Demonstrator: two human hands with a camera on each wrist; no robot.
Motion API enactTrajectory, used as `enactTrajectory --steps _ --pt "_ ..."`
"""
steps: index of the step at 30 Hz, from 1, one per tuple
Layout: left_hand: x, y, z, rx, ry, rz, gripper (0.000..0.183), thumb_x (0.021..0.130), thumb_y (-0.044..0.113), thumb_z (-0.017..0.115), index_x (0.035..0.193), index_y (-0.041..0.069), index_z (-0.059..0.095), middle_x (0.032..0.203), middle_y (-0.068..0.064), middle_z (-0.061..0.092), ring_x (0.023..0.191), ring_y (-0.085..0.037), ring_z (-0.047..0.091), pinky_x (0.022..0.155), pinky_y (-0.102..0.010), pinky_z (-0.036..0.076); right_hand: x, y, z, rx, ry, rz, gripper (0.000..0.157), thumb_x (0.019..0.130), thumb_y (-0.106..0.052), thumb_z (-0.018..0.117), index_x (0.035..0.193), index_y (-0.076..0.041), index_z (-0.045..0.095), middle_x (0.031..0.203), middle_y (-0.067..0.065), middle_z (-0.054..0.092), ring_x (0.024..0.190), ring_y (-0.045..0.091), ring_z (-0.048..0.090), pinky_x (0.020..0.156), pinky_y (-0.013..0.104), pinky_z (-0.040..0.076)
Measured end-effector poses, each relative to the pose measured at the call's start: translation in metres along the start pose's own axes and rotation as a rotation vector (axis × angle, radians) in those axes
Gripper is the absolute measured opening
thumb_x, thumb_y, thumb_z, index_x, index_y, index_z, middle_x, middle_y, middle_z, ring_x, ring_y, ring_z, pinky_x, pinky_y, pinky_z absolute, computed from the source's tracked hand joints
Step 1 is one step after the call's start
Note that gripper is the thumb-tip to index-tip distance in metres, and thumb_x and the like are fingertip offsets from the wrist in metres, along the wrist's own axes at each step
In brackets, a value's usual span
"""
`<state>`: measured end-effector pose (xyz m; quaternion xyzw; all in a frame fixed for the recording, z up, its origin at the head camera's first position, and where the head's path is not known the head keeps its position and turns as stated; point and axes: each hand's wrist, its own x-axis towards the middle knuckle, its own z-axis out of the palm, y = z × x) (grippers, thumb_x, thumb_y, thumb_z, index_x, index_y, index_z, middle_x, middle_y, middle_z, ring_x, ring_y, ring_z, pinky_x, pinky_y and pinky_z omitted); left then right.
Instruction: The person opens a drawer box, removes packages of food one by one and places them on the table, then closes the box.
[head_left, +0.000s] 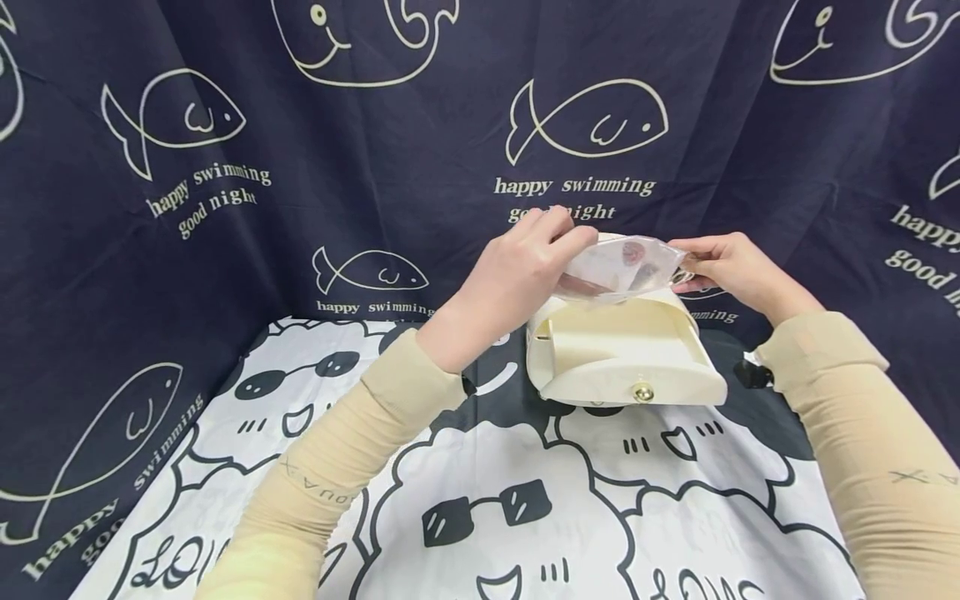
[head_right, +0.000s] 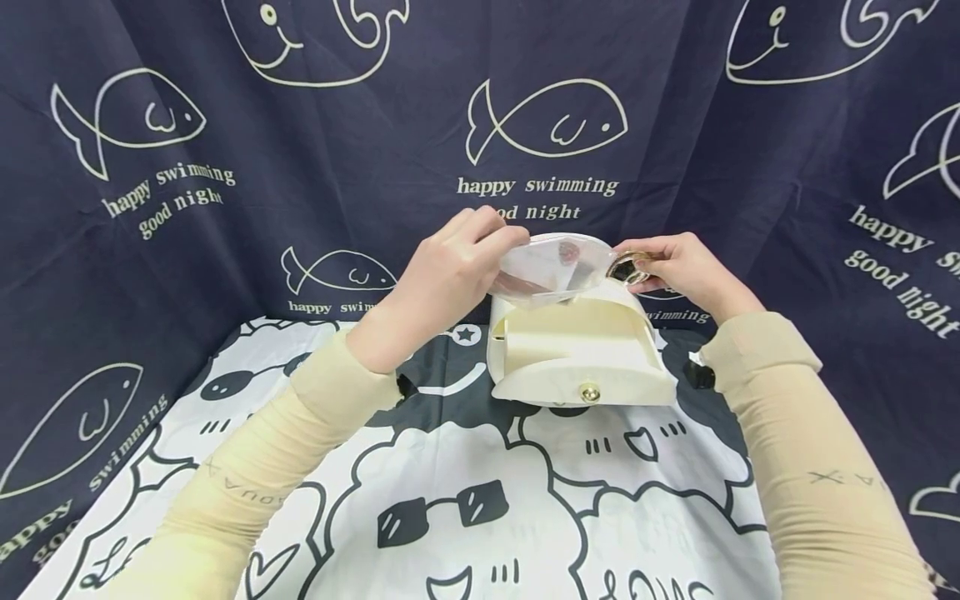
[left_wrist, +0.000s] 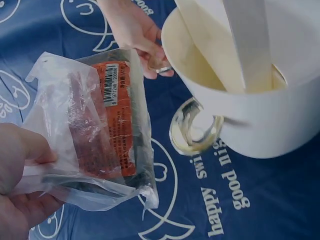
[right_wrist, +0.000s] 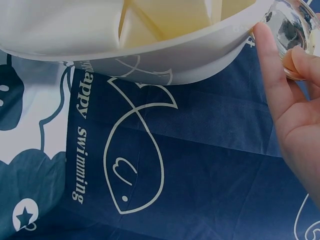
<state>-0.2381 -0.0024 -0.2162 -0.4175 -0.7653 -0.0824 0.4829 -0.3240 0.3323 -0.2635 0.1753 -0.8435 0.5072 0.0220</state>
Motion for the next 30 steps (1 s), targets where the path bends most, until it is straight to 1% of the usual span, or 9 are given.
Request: enactTrajectory --steps 2,4,7,9,11,15,21,25,30 --pt "-0.002 -0.005 -0.002 0.007 0.024 0.005 0.026 0.089 -0.003 0.048 0.101 0.014 0.064 0.086 -0.001 0.054 0.078 -0.02 0.052 0.06 -0.027 0.05 0.0 0.0 0.001 -0.002 0.001 0.001 0.035 0.092 -0.001 0.054 0.104 -0.031 0.066 0.091 -0.014 0.067 0.072 0.012 0.07 0.068 0.027 0.056" --pt "-0.005 -0.009 -0.004 0.013 0.046 0.013 0.029 0.089 -0.004 0.046 0.101 0.014 0.065 0.086 -0.001 0.054 0.077 -0.019 0.051 0.059 -0.027 0.05 0.0 0.001 0.0 -0.004 -0.006 -0.006 0.033 0.092 -0.002 0.055 0.106 -0.029 0.067 0.092 -0.013 0.068 0.073 0.011 0.07 0.068 0.027 0.056" --pt "-0.009 -0.015 -0.004 0.024 0.079 0.018 0.031 0.089 -0.005 0.045 0.101 0.014 0.066 0.086 -0.001 0.055 0.076 -0.019 0.05 0.059 -0.026 0.049 0.0 0.001 -0.001 0.023 -0.039 -0.037 0.029 0.092 0.001 0.053 0.114 -0.013 0.067 0.096 -0.007 0.069 0.08 0.011 0.069 0.069 0.03 0.056" --pt "-0.012 -0.018 -0.006 0.027 0.095 0.022 0.032 0.088 -0.006 0.043 0.101 0.013 0.066 0.085 -0.001 0.054 0.076 -0.019 0.049 0.058 -0.026 0.049 0.001 0.001 -0.001 0.041 -0.063 -0.056 0.028 0.092 0.002 0.052 0.118 0.0 0.063 0.098 -0.004 0.07 0.086 0.011 0.069 0.07 0.032 0.055" --pt "-0.015 -0.022 -0.007 0.028 0.109 0.03 0.033 0.088 -0.007 0.042 0.1 0.013 0.065 0.086 -0.002 0.054 0.076 -0.019 0.049 0.059 -0.027 0.049 0.001 0.0 -0.001 0.045 -0.077 -0.066 0.028 0.093 0.002 0.052 0.12 0.007 0.058 0.099 -0.002 0.07 0.088 0.011 0.069 0.071 0.034 0.055" --pt "-0.024 -0.031 -0.012 0.023 0.127 0.029 0.035 0.086 -0.01 0.041 0.101 0.011 0.066 0.085 -0.004 0.054 0.076 -0.021 0.048 0.061 -0.027 0.049 0.003 -0.002 0.0 0.029 -0.078 -0.054 0.029 0.092 0.001 0.053 0.12 0.007 0.058 0.1 -0.001 0.07 0.088 0.012 0.069 0.071 0.034 0.055" --pt "-0.038 -0.044 -0.013 0.037 0.139 0.012 0.032 0.087 -0.009 0.043 0.099 0.01 0.065 0.085 -0.005 0.055 0.075 -0.022 0.048 0.06 -0.029 0.049 0.005 -0.002 -0.001 0.026 -0.076 -0.05 0.029 0.092 0.004 0.052 0.12 0.008 0.057 0.101 0.002 0.071 0.088 0.013 0.069 0.071 0.034 0.055" --pt "-0.049 -0.053 -0.009 0.048 0.129 0.009 0.03 0.086 -0.01 0.044 0.098 0.009 0.064 0.084 -0.007 0.054 0.074 -0.023 0.048 0.059 -0.03 0.049 0.005 -0.001 -0.001 0.035 -0.077 -0.062 0.028 0.092 0.006 0.051 0.119 0.008 0.058 0.1 0.004 0.071 0.089 0.014 0.069 0.07 0.034 0.055" --pt "-0.062 -0.064 -0.003 0.068 0.092 -0.002 0.03 0.086 -0.011 0.044 0.099 0.008 0.063 0.084 -0.007 0.053 0.073 -0.024 0.048 0.059 -0.031 0.049 0.005 0.0 -0.001 0.069 -0.097 -0.092 0.028 0.092 0.005 0.051 0.118 0.01 0.058 0.1 0.005 0.071 0.09 0.014 0.069 0.07 0.034 0.055"
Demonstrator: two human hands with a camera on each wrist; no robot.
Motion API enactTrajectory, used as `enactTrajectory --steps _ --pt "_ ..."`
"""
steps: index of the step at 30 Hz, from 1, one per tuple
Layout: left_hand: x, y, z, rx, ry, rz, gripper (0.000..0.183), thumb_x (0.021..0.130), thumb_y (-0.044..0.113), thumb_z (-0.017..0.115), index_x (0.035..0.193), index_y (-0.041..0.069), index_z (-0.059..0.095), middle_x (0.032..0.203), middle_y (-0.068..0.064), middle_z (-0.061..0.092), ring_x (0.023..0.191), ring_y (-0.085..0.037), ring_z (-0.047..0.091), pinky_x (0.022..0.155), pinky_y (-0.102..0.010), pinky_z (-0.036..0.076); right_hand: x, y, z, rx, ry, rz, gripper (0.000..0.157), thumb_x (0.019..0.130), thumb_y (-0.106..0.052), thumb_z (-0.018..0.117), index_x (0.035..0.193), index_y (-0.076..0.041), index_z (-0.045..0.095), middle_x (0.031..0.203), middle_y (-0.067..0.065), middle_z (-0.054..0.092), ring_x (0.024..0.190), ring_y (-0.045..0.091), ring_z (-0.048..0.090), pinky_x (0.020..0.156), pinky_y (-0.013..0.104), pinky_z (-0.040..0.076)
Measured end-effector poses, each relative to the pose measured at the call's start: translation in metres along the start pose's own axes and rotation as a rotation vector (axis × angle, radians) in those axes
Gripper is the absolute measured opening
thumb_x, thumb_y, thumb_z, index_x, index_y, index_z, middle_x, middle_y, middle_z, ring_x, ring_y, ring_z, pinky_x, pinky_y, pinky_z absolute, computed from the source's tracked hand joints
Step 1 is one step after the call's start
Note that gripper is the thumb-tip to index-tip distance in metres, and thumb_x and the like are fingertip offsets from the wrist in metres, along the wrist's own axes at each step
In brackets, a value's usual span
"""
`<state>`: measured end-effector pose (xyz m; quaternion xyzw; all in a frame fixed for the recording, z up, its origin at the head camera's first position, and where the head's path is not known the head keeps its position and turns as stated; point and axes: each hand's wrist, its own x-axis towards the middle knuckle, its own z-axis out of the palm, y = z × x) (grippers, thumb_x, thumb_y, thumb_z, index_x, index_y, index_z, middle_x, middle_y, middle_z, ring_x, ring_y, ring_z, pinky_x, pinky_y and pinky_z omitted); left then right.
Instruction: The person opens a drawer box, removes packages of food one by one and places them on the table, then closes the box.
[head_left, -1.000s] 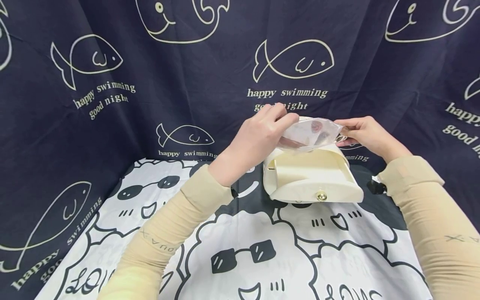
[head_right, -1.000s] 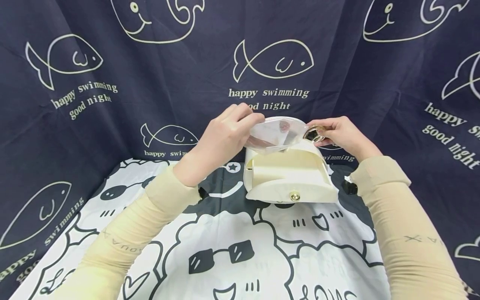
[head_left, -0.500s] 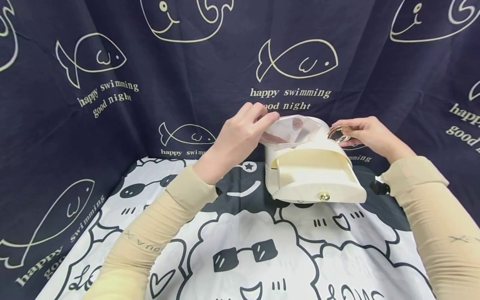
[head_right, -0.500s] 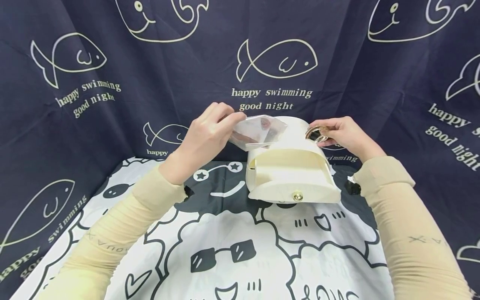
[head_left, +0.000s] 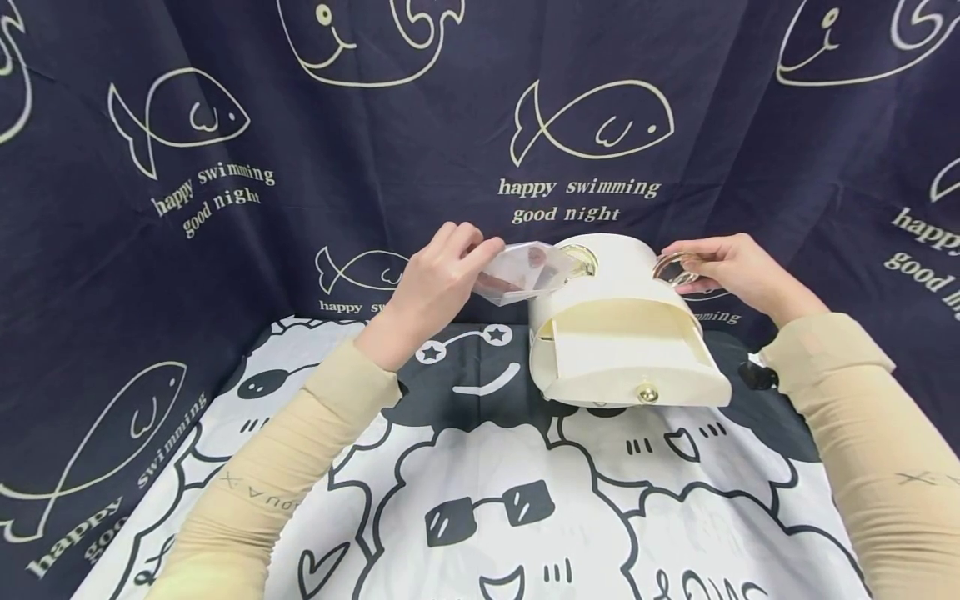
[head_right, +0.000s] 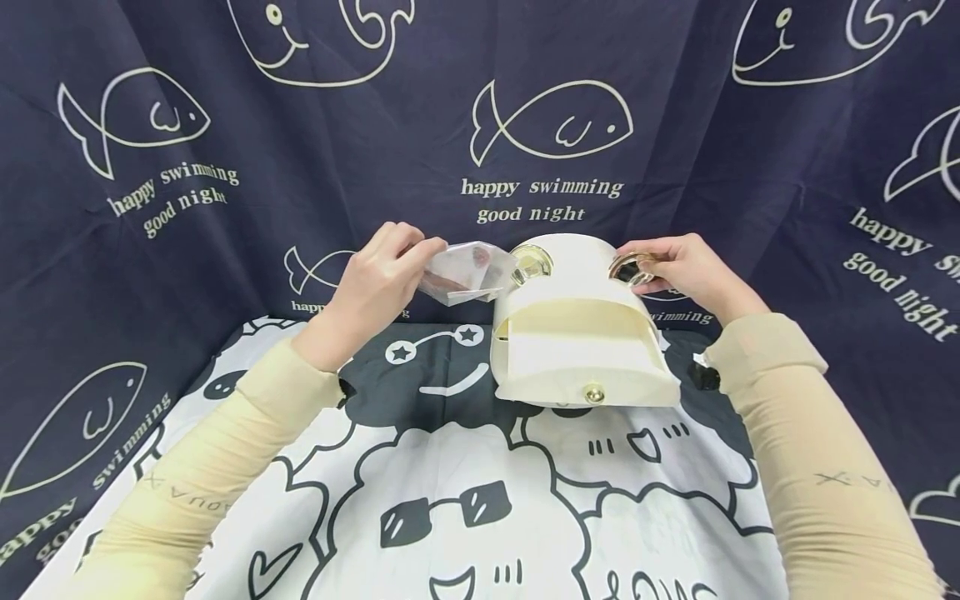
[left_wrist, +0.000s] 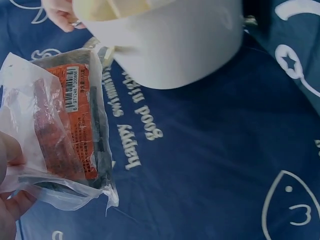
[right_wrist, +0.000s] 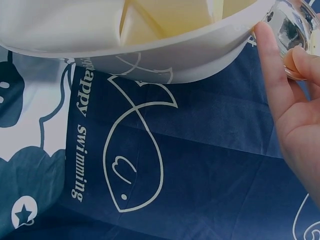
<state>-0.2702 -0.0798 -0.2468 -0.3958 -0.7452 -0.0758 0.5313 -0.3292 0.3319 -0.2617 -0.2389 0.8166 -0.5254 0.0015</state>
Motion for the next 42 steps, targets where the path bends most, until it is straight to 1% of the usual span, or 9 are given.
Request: enactTrajectory --steps 5,10,13,18,21,24,29,36,42 --pt "-0.012 -0.007 0.007 0.011 -0.036 -0.016 0.029 0.086 -0.011 0.044 0.1 0.007 0.062 0.084 -0.009 0.054 0.074 -0.025 0.048 0.06 -0.032 0.049 0.0 0.001 -0.001 -0.005 0.001 0.004 0.028 0.092 0.004 0.052 0.119 0.01 0.057 0.099 0.002 0.071 0.089 0.013 0.069 0.07 0.034 0.055" --pt "-0.023 -0.013 0.016 0.007 -0.054 -0.045 0.028 0.085 -0.011 0.049 0.101 0.007 0.062 0.085 -0.01 0.055 0.075 -0.025 0.049 0.06 -0.032 0.05 0.001 -0.001 0.0 -0.041 0.016 0.033 0.03 0.092 0.001 0.055 0.12 0.009 0.057 0.098 -0.001 0.071 0.087 0.011 0.069 0.07 0.032 0.055" --pt "-0.031 -0.016 0.021 0.007 -0.07 -0.065 0.028 0.083 -0.011 0.053 0.102 0.007 0.063 0.087 -0.01 0.055 0.076 -0.025 0.049 0.06 -0.032 0.051 0.001 -0.002 0.0 -0.038 0.015 0.037 0.03 0.092 0.0 0.055 0.12 0.009 0.057 0.099 0.0 0.071 0.088 0.013 0.069 0.071 0.032 0.055" --pt "-0.045 -0.021 0.033 0.016 -0.118 -0.087 0.031 0.081 -0.012 0.054 0.104 0.008 0.063 0.089 -0.01 0.056 0.078 -0.025 0.05 0.057 -0.033 0.051 0.001 -0.002 0.001 -0.022 0.013 0.042 0.029 0.092 0.0 0.054 0.119 0.008 0.058 0.099 0.0 0.071 0.088 0.014 0.069 0.071 0.032 0.055" --pt "-0.053 -0.022 0.041 0.01 -0.139 -0.091 0.034 0.079 -0.013 0.057 0.106 0.007 0.063 0.09 -0.011 0.056 0.079 -0.026 0.051 0.059 -0.033 0.052 0.001 -0.001 0.002 -0.011 0.017 0.043 0.028 0.092 0.002 0.054 0.119 0.008 0.058 0.099 0.001 0.071 0.087 0.013 0.069 0.071 0.032 0.055" --pt "-0.062 -0.023 0.048 0.005 -0.144 -0.098 0.035 0.077 -0.013 0.059 0.106 0.007 0.063 0.09 -0.011 0.056 0.079 -0.026 0.051 0.061 -0.034 0.052 0.001 0.0 0.003 -0.011 0.019 0.045 0.028 0.092 0.003 0.053 0.119 0.008 0.058 0.099 0.001 0.071 0.087 0.012 0.069 0.071 0.032 0.055" --pt "-0.075 -0.024 0.062 0.019 -0.144 -0.114 0.033 0.078 -0.011 0.06 0.105 0.007 0.063 0.091 -0.01 0.057 0.08 -0.026 0.052 0.058 -0.034 0.052 0.0 0.001 0.004 -0.028 0.028 0.042 0.027 0.092 0.005 0.051 0.118 0.007 0.059 0.097 0.0 0.071 0.085 0.013 0.069 0.07 0.032 0.055" --pt "-0.093 -0.026 0.084 0.033 -0.161 -0.115 0.036 0.073 -0.011 0.065 0.105 0.006 0.063 0.092 -0.011 0.057 0.079 -0.028 0.053 0.062 -0.035 0.053 -0.001 0.002 0.002 -0.004 0.031 0.015 0.027 0.091 0.007 0.051 0.117 0.007 0.06 0.096 0.0 0.071 0.084 0.012 0.069 0.069 0.032 0.055" --pt "-0.105 -0.027 0.099 0.034 -0.179 -0.152 0.033 0.074 -0.01 0.063 0.103 0.007 0.062 0.091 -0.009 0.057 0.08 -0.027 0.053 0.062 -0.036 0.053 0.001 0.004 0.001 -0.027 0.049 0.029 0.027 0.091 0.005 0.052 0.116 0.003 0.062 0.095 -0.003 0.071 0.084 0.01 0.069 0.069 0.031 0.056"
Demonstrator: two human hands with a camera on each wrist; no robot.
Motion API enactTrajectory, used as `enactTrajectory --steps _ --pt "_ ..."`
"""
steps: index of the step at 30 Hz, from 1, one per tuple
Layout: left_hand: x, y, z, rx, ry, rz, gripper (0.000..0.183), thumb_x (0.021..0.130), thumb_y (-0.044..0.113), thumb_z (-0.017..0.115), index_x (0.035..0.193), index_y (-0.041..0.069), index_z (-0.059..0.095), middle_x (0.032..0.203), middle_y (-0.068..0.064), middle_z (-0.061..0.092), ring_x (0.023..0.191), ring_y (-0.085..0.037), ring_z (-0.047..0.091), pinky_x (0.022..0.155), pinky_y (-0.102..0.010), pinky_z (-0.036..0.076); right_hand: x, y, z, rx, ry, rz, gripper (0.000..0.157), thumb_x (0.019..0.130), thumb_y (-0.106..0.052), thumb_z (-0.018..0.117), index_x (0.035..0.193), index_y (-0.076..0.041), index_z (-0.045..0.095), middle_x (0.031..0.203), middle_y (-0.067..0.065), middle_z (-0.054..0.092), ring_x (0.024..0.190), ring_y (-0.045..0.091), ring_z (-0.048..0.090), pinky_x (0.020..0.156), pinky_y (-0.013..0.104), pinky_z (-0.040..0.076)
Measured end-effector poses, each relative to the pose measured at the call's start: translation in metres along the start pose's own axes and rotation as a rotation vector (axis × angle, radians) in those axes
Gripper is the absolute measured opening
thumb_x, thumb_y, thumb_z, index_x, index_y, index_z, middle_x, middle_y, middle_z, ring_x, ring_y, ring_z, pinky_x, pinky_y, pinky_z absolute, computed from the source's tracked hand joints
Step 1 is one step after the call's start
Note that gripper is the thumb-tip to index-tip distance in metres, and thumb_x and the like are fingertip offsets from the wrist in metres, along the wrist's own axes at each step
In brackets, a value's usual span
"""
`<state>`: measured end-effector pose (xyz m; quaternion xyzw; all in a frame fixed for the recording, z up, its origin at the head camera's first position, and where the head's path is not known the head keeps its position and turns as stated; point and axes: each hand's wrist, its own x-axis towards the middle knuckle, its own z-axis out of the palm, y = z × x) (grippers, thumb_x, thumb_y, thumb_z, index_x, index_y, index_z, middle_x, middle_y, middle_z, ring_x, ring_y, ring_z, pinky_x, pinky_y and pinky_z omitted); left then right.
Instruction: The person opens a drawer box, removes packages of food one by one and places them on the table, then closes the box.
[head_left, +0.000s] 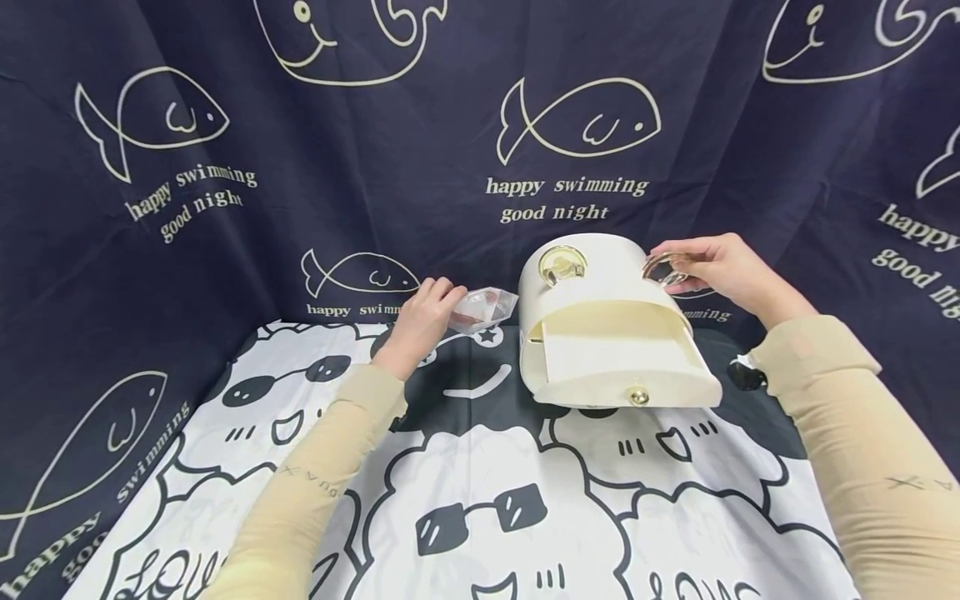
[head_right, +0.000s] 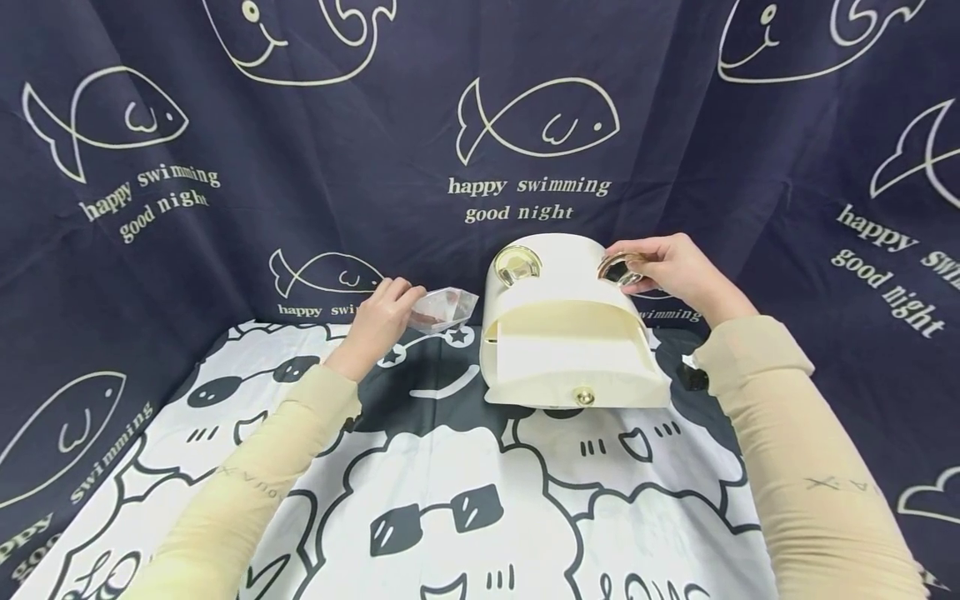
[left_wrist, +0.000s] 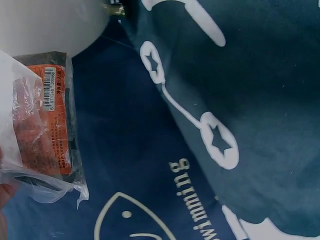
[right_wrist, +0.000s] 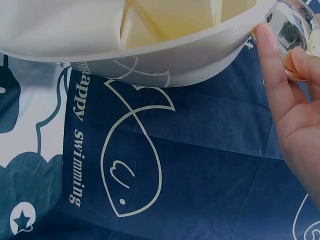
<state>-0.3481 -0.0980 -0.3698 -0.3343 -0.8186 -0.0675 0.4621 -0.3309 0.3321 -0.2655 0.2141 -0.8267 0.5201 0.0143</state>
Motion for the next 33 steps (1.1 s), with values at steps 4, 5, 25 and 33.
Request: enactTrajectory --steps 4,5,25,33 --pt "-0.007 -0.001 0.008 -0.005 -0.053 -0.03 0.033 0.075 -0.006 0.068 0.104 0.007 0.061 0.093 -0.009 0.056 0.083 -0.027 0.052 0.063 -0.036 0.053 0.002 0.001 0.001 -0.013 0.009 0.013 0.027 0.091 0.005 0.053 0.115 0.0 0.064 0.095 -0.005 0.071 0.083 0.01 0.069 0.069 0.031 0.056" --pt "-0.009 -0.001 0.011 -0.007 -0.068 -0.035 0.033 0.075 -0.005 0.069 0.105 0.007 0.061 0.094 -0.009 0.056 0.084 -0.027 0.052 0.063 -0.037 0.053 0.002 0.001 0.002 -0.014 0.009 0.014 0.028 0.091 0.005 0.053 0.115 -0.001 0.064 0.095 -0.005 0.071 0.082 0.01 0.069 0.069 0.031 0.056" --pt "-0.03 -0.004 0.053 0.013 -0.193 -0.137 0.027 0.077 -0.005 0.063 0.1 0.01 0.058 0.094 -0.007 0.053 0.088 -0.027 0.052 0.056 -0.039 0.05 0.005 -0.001 0.005 -0.043 0.005 0.017 0.027 0.091 0.004 0.053 0.117 0.007 0.06 0.095 -0.003 0.071 0.083 0.01 0.069 0.069 0.031 0.056" --pt "-0.031 -0.006 0.065 0.01 -0.275 -0.135 0.025 0.081 -0.003 0.061 0.101 0.011 0.056 0.097 -0.007 0.051 0.091 -0.026 0.051 0.057 -0.038 0.051 0.002 0.001 0.001 0.01 -0.023 -0.042 0.028 0.091 0.007 0.051 0.117 0.006 0.061 0.096 -0.003 0.071 0.085 0.011 0.069 0.068 0.032 0.055"
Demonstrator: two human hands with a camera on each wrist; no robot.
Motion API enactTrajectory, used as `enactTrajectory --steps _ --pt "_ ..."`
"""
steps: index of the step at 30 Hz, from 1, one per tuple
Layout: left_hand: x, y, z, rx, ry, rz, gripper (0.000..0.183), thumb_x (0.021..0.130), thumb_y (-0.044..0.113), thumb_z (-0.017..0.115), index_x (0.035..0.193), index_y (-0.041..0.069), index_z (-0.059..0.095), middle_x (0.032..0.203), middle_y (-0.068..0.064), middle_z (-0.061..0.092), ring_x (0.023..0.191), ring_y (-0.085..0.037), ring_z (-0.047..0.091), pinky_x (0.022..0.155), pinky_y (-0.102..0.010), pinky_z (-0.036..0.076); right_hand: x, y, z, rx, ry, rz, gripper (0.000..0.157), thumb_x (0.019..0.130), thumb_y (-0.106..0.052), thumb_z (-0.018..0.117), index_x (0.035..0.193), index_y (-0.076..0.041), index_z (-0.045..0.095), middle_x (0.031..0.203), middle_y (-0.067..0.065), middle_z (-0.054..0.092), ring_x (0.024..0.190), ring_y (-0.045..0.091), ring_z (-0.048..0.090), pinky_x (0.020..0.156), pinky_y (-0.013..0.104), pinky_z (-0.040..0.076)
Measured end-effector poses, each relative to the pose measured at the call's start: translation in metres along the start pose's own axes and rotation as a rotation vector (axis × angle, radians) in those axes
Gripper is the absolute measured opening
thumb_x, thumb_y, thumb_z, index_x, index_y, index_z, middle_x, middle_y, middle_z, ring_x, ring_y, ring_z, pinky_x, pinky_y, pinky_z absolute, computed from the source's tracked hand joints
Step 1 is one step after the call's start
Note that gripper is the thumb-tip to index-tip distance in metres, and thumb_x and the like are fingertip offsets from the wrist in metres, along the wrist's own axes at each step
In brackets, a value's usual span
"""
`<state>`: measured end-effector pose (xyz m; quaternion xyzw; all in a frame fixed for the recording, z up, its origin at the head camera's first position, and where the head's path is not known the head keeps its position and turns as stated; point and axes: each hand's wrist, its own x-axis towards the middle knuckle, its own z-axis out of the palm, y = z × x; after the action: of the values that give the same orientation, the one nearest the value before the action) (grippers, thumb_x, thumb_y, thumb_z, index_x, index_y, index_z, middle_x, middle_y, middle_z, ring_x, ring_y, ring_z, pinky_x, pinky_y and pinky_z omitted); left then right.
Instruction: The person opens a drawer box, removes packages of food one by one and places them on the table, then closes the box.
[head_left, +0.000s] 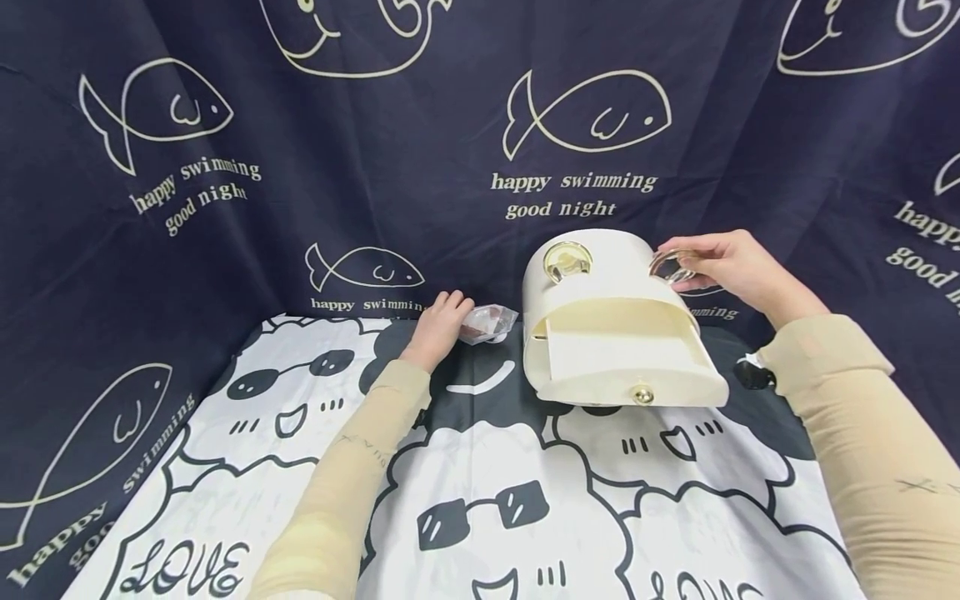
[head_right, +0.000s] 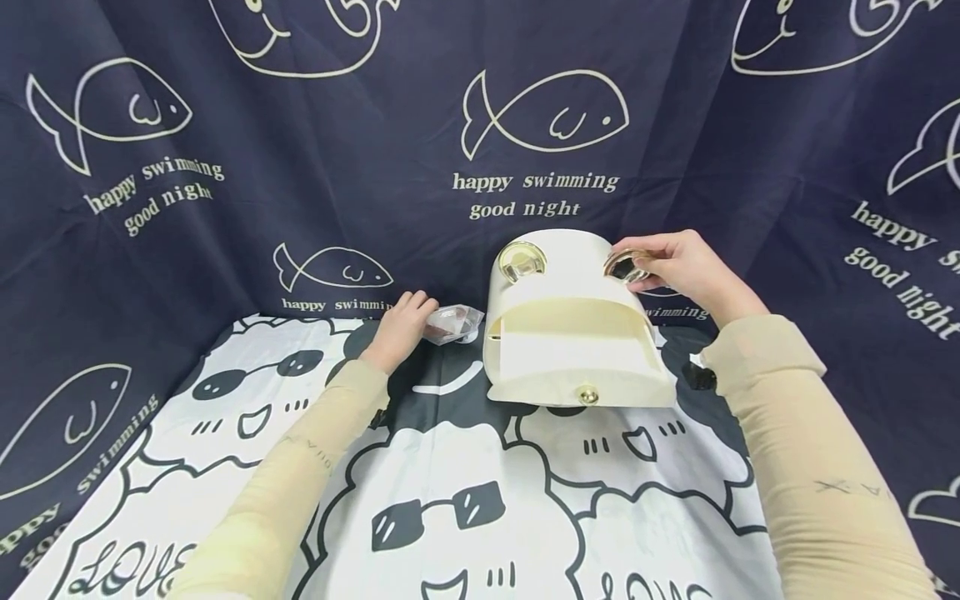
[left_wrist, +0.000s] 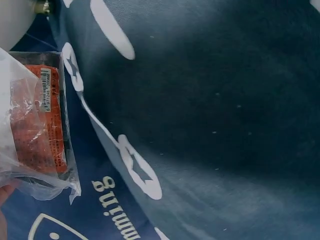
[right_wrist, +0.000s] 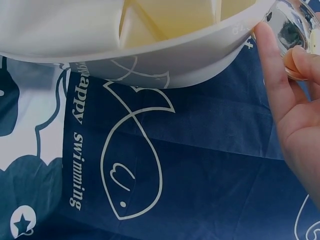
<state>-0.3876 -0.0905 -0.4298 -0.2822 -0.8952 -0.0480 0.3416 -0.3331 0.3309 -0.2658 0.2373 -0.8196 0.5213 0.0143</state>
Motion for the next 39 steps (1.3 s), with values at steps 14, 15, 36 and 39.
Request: enactTrajectory --steps 14,15,36,39 --pt "-0.011 -0.012 0.0 -0.002 -0.134 -0.002 0.022 0.085 0.0 0.058 0.102 0.014 0.057 0.097 -0.004 0.052 0.091 -0.024 0.052 0.068 -0.038 0.051 -0.001 -0.002 0.001 -0.043 0.025 0.031 0.028 0.091 0.006 0.052 0.118 0.004 0.061 0.096 -0.006 0.07 0.085 0.012 0.069 0.068 0.031 0.056" --pt "-0.013 -0.013 0.0 -0.002 -0.138 0.001 0.022 0.085 0.0 0.058 0.102 0.014 0.058 0.097 -0.004 0.053 0.091 -0.023 0.052 0.068 -0.038 0.051 -0.001 -0.002 0.001 -0.05 0.027 0.038 0.028 0.091 0.005 0.053 0.118 0.004 0.061 0.095 -0.007 0.07 0.085 0.013 0.069 0.068 0.031 0.056" --pt "-0.035 -0.026 -0.008 -0.049 -0.231 0.094 0.023 0.081 0.002 0.066 0.096 0.018 0.06 0.096 0.0 0.058 0.09 -0.022 0.059 0.075 -0.037 0.052 0.001 -0.002 0.003 -0.065 0.057 0.075 0.027 0.092 0.003 0.053 0.117 0.002 0.062 0.092 -0.009 0.07 0.084 0.011 0.069 0.069 0.031 0.056" --pt "-0.039 -0.025 -0.008 -0.035 -0.25 0.122 0.025 0.082 0.004 0.067 0.102 0.019 0.061 0.102 0.0 0.059 0.093 -0.022 0.06 0.076 -0.037 0.052 0.001 -0.002 0.002 -0.063 0.06 0.08 0.027 0.091 0.003 0.054 0.118 0.002 0.062 0.092 -0.009 0.071 0.084 0.011 0.069 0.069 0.032 0.056"
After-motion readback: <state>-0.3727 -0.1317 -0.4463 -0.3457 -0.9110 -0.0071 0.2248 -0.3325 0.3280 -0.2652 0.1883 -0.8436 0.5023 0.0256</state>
